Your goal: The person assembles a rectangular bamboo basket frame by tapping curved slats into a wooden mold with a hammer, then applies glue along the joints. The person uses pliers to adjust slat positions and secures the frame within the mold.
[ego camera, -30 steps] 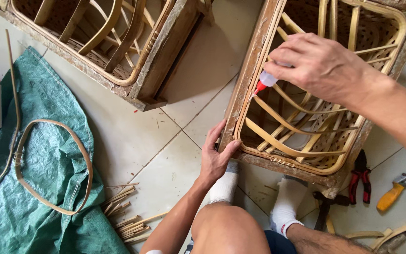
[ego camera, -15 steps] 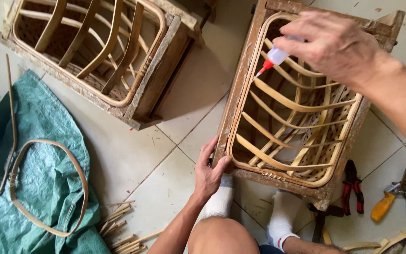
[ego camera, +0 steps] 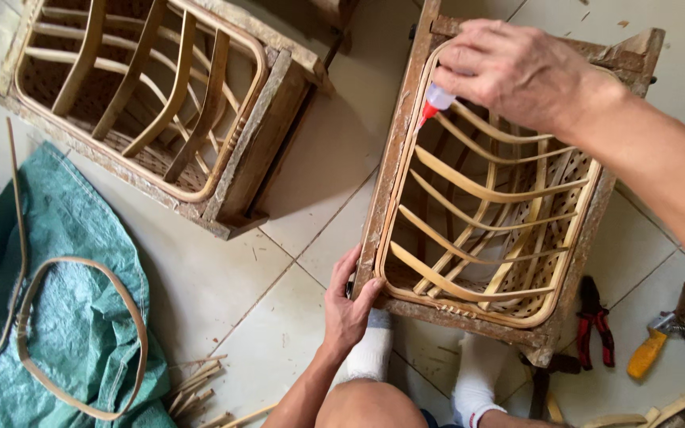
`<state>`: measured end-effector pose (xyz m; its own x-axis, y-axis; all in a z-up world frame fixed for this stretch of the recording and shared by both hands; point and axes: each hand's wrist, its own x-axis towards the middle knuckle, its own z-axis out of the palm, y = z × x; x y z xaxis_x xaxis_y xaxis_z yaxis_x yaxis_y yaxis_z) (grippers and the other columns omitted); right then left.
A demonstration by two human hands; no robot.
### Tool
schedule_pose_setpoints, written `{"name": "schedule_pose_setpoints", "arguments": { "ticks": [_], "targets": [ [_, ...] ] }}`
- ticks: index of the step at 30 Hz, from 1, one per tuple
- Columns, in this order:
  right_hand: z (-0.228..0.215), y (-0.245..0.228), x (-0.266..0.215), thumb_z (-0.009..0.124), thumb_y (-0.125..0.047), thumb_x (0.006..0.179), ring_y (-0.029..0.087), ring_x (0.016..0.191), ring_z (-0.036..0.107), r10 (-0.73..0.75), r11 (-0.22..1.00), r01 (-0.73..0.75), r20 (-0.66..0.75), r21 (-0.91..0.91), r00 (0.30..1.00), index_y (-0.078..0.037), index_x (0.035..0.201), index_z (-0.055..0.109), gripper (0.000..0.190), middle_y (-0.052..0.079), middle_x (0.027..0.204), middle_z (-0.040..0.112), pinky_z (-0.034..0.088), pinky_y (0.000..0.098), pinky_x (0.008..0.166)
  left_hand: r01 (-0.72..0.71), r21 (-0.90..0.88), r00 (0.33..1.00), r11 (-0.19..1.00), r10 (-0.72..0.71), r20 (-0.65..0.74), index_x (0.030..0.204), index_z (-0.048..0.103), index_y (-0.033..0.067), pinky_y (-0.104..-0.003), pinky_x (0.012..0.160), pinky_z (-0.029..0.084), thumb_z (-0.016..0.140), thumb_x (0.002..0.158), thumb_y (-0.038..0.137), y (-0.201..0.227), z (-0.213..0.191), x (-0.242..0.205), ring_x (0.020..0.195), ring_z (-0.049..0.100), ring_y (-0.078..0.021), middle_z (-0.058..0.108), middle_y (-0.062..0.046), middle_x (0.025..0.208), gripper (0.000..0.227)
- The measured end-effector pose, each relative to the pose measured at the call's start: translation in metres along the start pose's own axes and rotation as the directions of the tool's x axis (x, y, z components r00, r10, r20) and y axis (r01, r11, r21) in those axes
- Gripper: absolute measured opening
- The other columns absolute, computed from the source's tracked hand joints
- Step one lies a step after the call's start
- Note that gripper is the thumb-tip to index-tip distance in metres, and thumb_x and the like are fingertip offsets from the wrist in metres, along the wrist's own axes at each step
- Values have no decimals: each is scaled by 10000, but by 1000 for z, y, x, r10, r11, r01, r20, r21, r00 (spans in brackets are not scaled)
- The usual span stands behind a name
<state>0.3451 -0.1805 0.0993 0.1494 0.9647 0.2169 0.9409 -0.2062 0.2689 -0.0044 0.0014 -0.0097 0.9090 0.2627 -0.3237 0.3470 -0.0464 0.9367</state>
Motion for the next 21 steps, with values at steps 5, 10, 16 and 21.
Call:
{"name": "schedule_pose_setpoints", "arguments": {
  "ticks": [5, 10, 16, 21],
  "targets": [
    [-11, 32, 0, 761, -99, 863, 129, 965, 727, 46, 982, -47, -15, -181, 999, -137, 1019, 778, 162, 4, 1018, 756, 599, 223, 887, 35, 11, 999, 999, -35, -3, 1464, 545, 33, -375, 1129, 431, 738, 884, 169, -1, 0, 0, 1327, 564, -260, 587, -153, 1440, 626],
    [-23, 47, -9, 800, -250, 880, 169, 851, 735, 229, 973, -228, 79, -23, 970, -92, 1001, 796, 199, 25, 933, 756, 605, 278, 769, 5, -21, 1000, 1000, -5, 1, 1482, 530, 29, -380, 1146, 417, 734, 891, 159, -3, 1, 1, 1340, 553, -267, 580, -161, 1445, 639],
    [4, 49, -13, 740, -84, 872, 135, 915, 727, 127, 983, -142, -133, -114, 983, -152, 974, 772, 127, 14, 984, 752, 597, 227, 843, 23, -47, 1000, 999, -22, 10, 1480, 526, 26, -385, 1147, 419, 732, 891, 152, -2, 1, 1, 1352, 551, -268, 575, -156, 1453, 637],
    [27, 52, -20, 732, -111, 993, 117, 1037, 718, 130, 977, -124, 21, -176, 991, -147, 1074, 743, 90, -11, 1053, 743, 580, 220, 980, 44, -51, 999, 998, -43, 11, 1480, 526, 29, -389, 1148, 428, 734, 894, 161, -2, 1, 1, 1354, 547, -267, 568, -154, 1452, 635]
  ]
}}
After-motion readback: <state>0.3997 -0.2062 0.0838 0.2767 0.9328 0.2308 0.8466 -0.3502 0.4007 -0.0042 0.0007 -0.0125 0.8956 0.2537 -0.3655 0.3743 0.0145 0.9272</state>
